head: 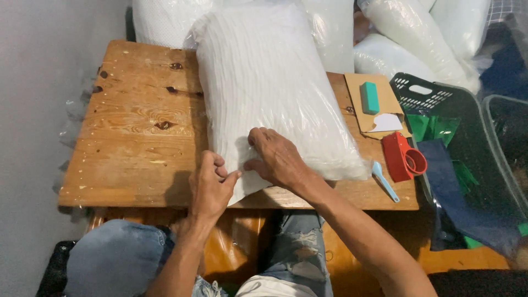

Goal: The person is placing a large white pillow into a plastic bag, folding the edges, and sealing it with adhesive tape from a dispenser.

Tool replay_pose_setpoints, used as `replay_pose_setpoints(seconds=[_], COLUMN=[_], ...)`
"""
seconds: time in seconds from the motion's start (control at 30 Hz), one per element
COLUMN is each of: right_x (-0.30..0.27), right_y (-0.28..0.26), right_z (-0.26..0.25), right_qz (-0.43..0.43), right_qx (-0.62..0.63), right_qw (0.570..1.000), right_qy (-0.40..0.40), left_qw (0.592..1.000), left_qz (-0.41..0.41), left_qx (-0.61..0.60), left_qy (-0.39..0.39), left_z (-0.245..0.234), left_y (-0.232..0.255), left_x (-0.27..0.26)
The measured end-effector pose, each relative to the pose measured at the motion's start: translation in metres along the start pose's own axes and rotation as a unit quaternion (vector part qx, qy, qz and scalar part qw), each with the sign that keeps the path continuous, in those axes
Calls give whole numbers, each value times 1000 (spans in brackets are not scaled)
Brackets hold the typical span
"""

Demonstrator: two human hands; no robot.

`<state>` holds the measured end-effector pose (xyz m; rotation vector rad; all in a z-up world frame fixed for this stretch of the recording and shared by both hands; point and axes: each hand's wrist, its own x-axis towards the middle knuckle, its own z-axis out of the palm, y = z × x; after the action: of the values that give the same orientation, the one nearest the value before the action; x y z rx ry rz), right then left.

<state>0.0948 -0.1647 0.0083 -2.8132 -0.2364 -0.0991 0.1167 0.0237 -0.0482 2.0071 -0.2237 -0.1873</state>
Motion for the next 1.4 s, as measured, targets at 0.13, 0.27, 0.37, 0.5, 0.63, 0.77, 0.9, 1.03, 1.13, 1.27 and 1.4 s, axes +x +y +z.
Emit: replay_pose_setpoints(seconds=[0.13, 0.27, 0.37, 0.5, 0.63, 0.77, 0.9, 1.03, 1.13, 1.27, 1.4], right_x=[1, 5, 4, -2, -6, -6, -15, -16, -11, -13, -24], right_y=[-6, -8, 6, 6, 0, 19, 5, 10, 21, 24, -6], right_z=[-3, -1, 8, -14, -15, 15, -12, 1, 20, 30, -7], right_qz=[3, 19, 13, 41, 41, 4, 8, 2, -22, -31, -8], right_qx=[5, -13, -14, 78, 66, -10, 52, 11, -15, -12, 33], right_qw=[1000, 1000, 1000, 996, 997, 1000, 999, 1000, 999, 998, 999], right_qy=[-2, 0, 2, -18, -9, 7, 2, 26, 39, 49, 43], left_qw=[1000, 999, 998, 996, 996, 996, 997, 998, 999, 999, 999], left_qz=[-16, -52, -64, -79, -79, -89, -72, -58, -52, -37, -48], left_qx=[-12, -12, -13, -28, -26, -13, -8, -7, -6, -2, 1], left_qy=[15, -3, -7, -17, -20, -18, -17, -13, -14, -6, -10], left_z=[-2, -5, -6, -6, -6, -5, -2, -1, 2, 3, -1], left_y=[6, 11, 9, 7, 11, 15, 10, 13, 10, 6, 12], left_x=[-2, -2, 0, 2, 1, 2, 3, 2, 3, 3, 2])
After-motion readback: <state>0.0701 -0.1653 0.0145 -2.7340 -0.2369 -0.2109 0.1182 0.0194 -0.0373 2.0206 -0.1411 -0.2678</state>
